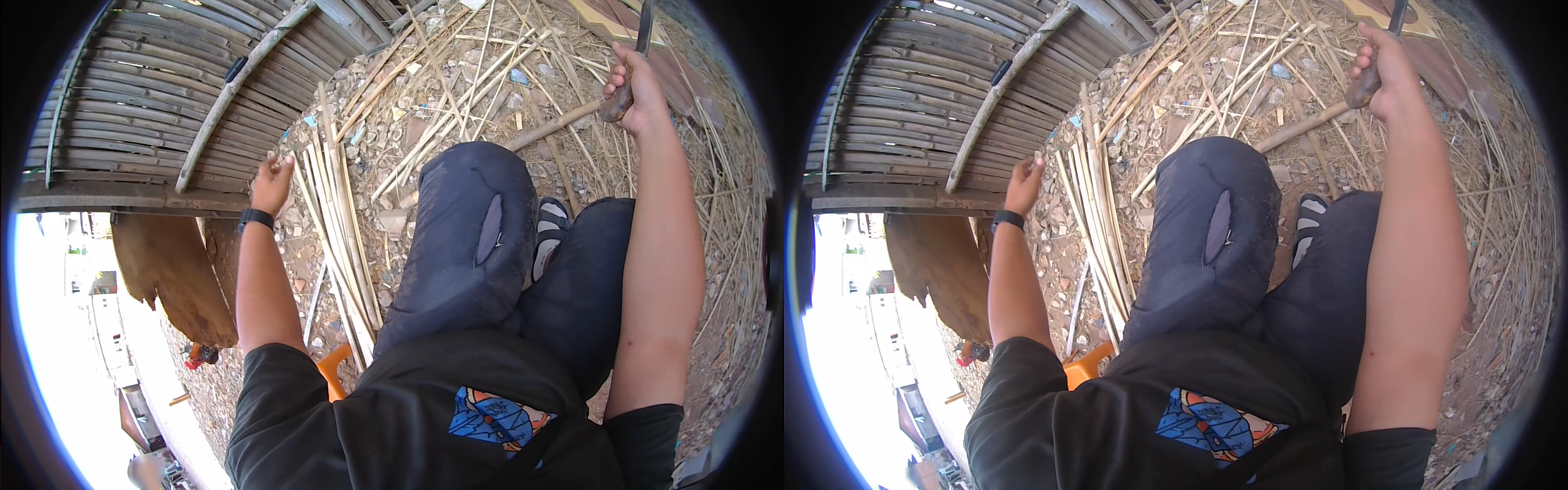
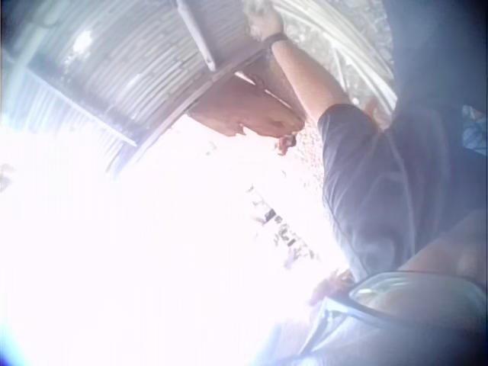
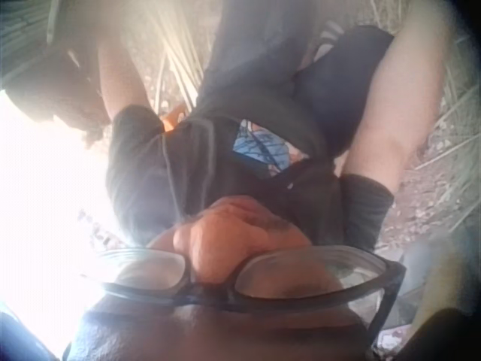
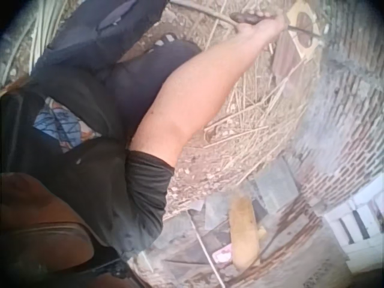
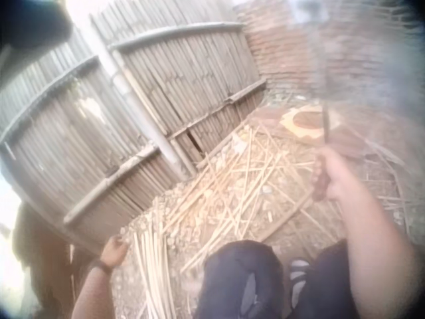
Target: The person uses a machete to split long bamboo poles into thin strips. They hold the bamboo with one hand and repeatedly strike it with the machete to separate the material, then set the finished strips aside on the ground.
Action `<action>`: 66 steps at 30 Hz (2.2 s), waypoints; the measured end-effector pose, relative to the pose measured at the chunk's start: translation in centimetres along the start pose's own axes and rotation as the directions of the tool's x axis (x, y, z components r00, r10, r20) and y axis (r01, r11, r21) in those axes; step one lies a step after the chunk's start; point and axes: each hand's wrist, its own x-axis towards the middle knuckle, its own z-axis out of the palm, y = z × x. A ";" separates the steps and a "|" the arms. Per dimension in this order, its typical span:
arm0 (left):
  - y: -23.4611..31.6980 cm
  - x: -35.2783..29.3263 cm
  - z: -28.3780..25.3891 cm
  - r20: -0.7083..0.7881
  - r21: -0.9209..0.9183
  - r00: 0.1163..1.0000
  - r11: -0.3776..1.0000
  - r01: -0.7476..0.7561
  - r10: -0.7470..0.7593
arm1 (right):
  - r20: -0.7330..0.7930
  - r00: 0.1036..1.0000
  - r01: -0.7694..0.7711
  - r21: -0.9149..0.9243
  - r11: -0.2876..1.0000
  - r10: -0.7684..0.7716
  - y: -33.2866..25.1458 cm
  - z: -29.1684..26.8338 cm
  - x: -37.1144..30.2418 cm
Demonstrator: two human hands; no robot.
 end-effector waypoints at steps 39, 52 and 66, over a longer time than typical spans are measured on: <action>-16.9 -17.1 24.7 0.283 0.459 0.704 0.737 0.497 -0.651 | -0.256 0.967 -0.015 -0.060 0.998 -0.001 2.7 1.1 4.2; -18.2 -20.3 21.0 0.286 0.337 0.797 0.835 0.436 -0.532 | -0.264 0.964 -0.038 -0.259 0.965 -0.033 4.1 1.9 4.0; -23.3 -19.2 14.4 0.106 0.242 0.791 0.787 0.567 -0.603 | -0.186 0.981 -0.050 -0.519 0.853 -0.055 4.9 2.0 3.1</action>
